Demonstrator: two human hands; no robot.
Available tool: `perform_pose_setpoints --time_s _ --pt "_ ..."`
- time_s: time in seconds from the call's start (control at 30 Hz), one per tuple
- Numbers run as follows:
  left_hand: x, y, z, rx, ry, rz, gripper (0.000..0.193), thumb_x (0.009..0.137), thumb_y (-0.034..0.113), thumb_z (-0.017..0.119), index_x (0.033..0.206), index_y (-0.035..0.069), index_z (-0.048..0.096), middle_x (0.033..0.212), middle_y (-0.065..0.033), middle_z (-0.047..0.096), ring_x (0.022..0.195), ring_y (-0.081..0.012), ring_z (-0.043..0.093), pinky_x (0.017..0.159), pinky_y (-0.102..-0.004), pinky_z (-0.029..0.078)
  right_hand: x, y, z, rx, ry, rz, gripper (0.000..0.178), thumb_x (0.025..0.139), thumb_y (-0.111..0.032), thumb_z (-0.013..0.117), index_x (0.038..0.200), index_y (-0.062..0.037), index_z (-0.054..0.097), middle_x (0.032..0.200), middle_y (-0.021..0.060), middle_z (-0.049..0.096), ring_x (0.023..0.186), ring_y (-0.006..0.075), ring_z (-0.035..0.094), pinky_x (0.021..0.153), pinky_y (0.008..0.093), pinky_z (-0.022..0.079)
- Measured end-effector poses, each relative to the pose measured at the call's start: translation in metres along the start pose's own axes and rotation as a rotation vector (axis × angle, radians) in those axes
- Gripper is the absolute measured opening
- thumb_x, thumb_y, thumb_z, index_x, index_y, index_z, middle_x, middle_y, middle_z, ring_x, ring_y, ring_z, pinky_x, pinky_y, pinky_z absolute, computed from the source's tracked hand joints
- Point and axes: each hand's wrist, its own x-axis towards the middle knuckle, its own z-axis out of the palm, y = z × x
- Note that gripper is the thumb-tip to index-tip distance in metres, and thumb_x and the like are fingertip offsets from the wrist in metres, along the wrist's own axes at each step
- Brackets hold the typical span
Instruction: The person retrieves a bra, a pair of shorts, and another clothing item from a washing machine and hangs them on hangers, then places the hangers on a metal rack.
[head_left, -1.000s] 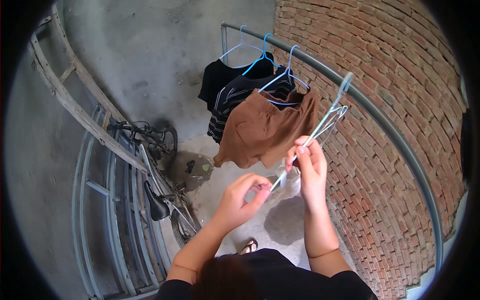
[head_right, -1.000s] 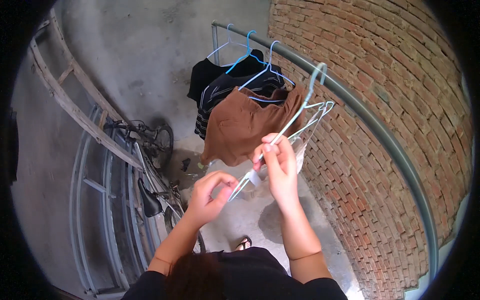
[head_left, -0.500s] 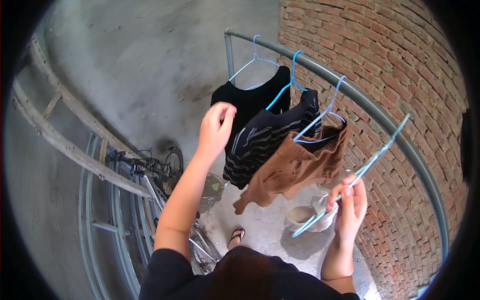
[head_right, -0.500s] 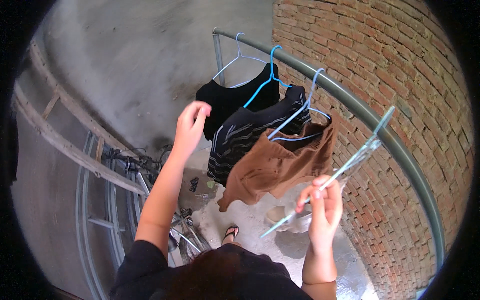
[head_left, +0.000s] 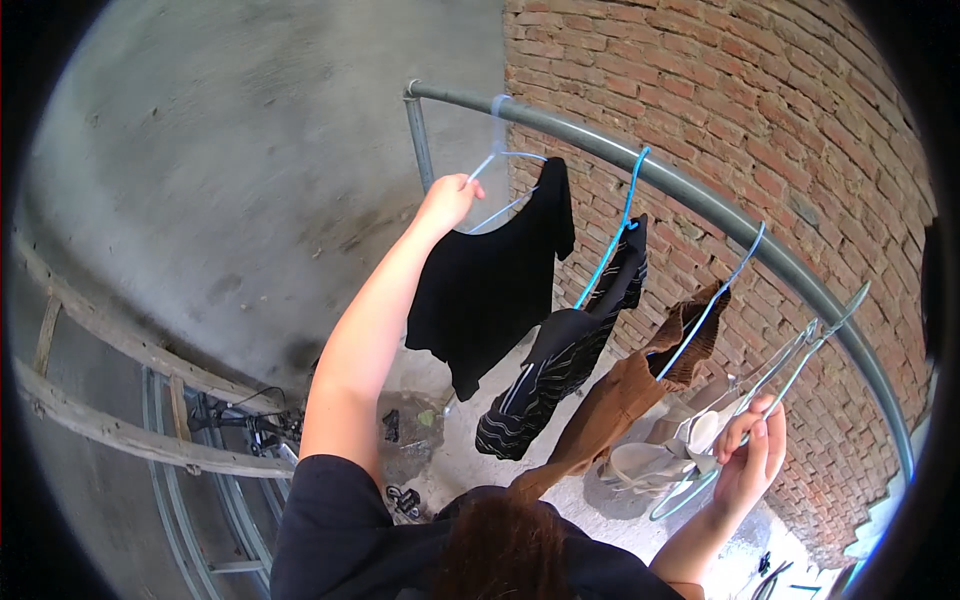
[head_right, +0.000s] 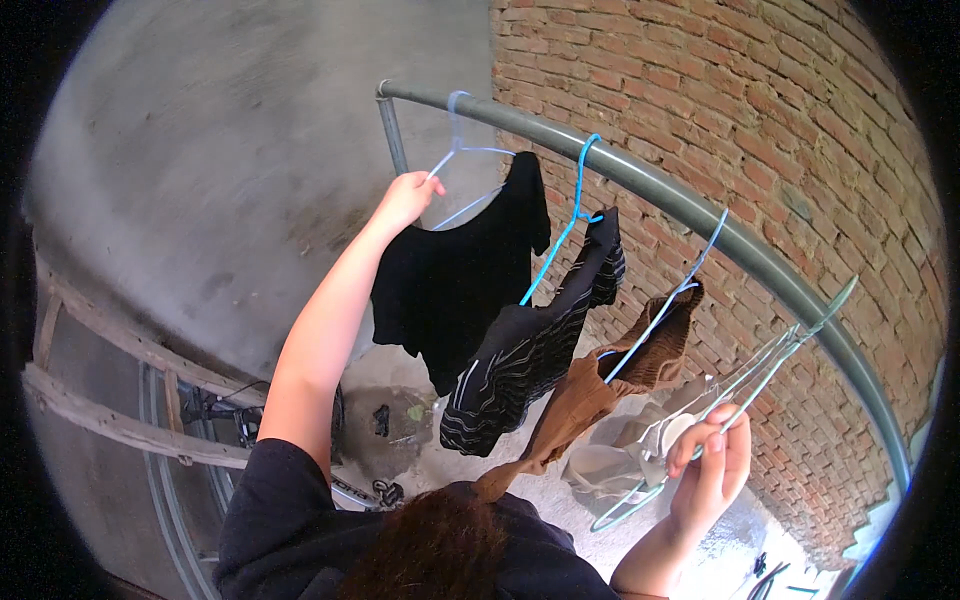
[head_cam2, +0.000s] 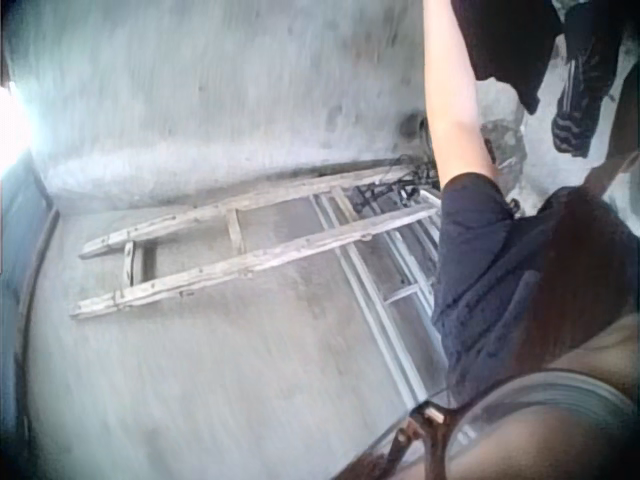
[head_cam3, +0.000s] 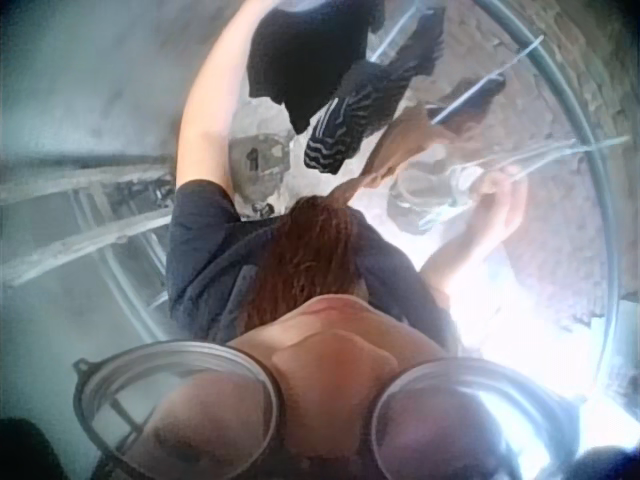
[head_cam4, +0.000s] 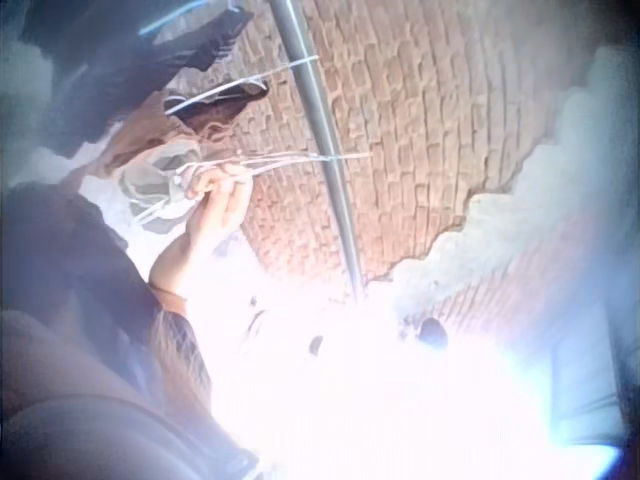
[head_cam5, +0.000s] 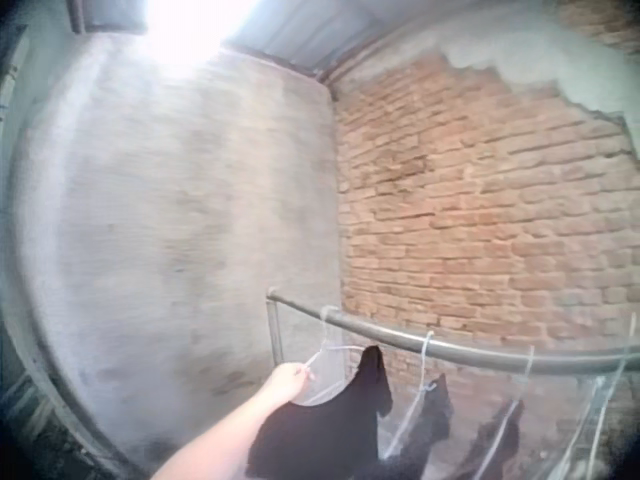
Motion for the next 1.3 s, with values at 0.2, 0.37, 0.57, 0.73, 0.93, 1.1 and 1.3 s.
perform_pose_setpoints --time_s 0.2,0.37,0.57,0.73,0.93,1.1,1.3 --pt "0.054 -0.039 -0.033 0.032 0.142 -0.023 0.024 0.091 0.020 0.045 0.080 0.005 0.060 0.052 0.0057 0.040 0.040 -0.0066 0.034 0.037 -0.0244 0.026 -0.002 0.004 0.004 -0.033 0.044 -0.029 0.019 0.092 -0.015 0.041 0.101 0.0015 0.040 0.056 0.0038 0.042 0.044 0.0092 0.038 0.043 0.0187 0.035" --pt "0.078 -0.059 -0.052 0.061 0.211 -0.032 0.026 0.090 0.025 0.044 0.079 0.006 0.060 0.048 0.0038 0.038 0.038 -0.0090 0.034 0.036 -0.0270 0.026 -0.006 0.002 0.006 -0.059 0.054 -0.014 0.021 0.092 -0.017 0.042 0.102 0.0018 0.040 0.056 0.0038 0.043 0.044 0.0085 0.038 0.043 0.0185 0.035" --pt "0.065 -0.053 -0.058 0.322 0.253 0.075 0.030 0.085 0.028 0.051 0.078 0.003 0.066 0.077 -0.0144 0.064 0.081 -0.0286 0.061 0.078 -0.0362 0.046 -0.009 0.002 0.005 -0.078 0.048 -0.003 0.023 0.092 -0.018 0.043 0.103 0.0014 0.040 0.056 0.0041 0.043 0.045 0.0087 0.038 0.043 0.0189 0.034" --pt "0.006 0.043 -0.030 0.574 0.515 0.546 0.041 0.085 0.038 0.054 0.100 0.001 0.060 0.095 -0.0158 0.062 0.090 -0.0300 0.058 0.083 -0.0382 0.045 -0.009 0.001 0.006 -0.086 0.053 -0.003 0.022 0.092 -0.018 0.043 0.103 0.0011 0.040 0.057 0.0045 0.044 0.045 0.0093 0.038 0.045 0.0195 0.034" --pt "-0.084 0.103 0.065 -0.287 -0.636 0.289 0.032 0.092 0.028 0.047 0.105 0.000 0.056 0.083 -0.0029 0.059 0.082 -0.0131 0.056 0.078 -0.0276 0.044 -0.011 0.001 0.009 -0.063 0.059 -0.010 0.020 0.092 -0.016 0.043 0.102 0.0012 0.040 0.057 0.0049 0.044 0.045 0.0096 0.039 0.044 0.0199 0.035" --pt "-0.099 0.102 0.086 -0.926 -0.756 -0.061 0.021 0.094 0.022 0.043 0.084 0.005 0.050 0.055 0.0075 0.027 0.046 -0.0036 0.023 0.043 -0.0199 0.019 -0.015 0.002 0.006 -0.048 0.039 -0.015 0.021 0.092 -0.016 0.043 0.102 0.0015 0.040 0.057 0.0057 0.045 0.045 0.0097 0.039 0.044 0.0195 0.035" --pt "-0.073 0.087 0.054 -0.861 -0.462 0.075 0.024 0.092 0.028 0.047 0.081 0.007 0.050 0.052 0.0083 0.026 0.042 -0.0028 0.023 0.041 -0.0204 0.018 -0.020 0.003 0.007 -0.053 0.035 -0.018 0.023 0.092 -0.018 0.044 0.102 0.0022 0.040 0.057 0.0056 0.045 0.044 0.0097 0.039 0.042 0.0196 0.035"
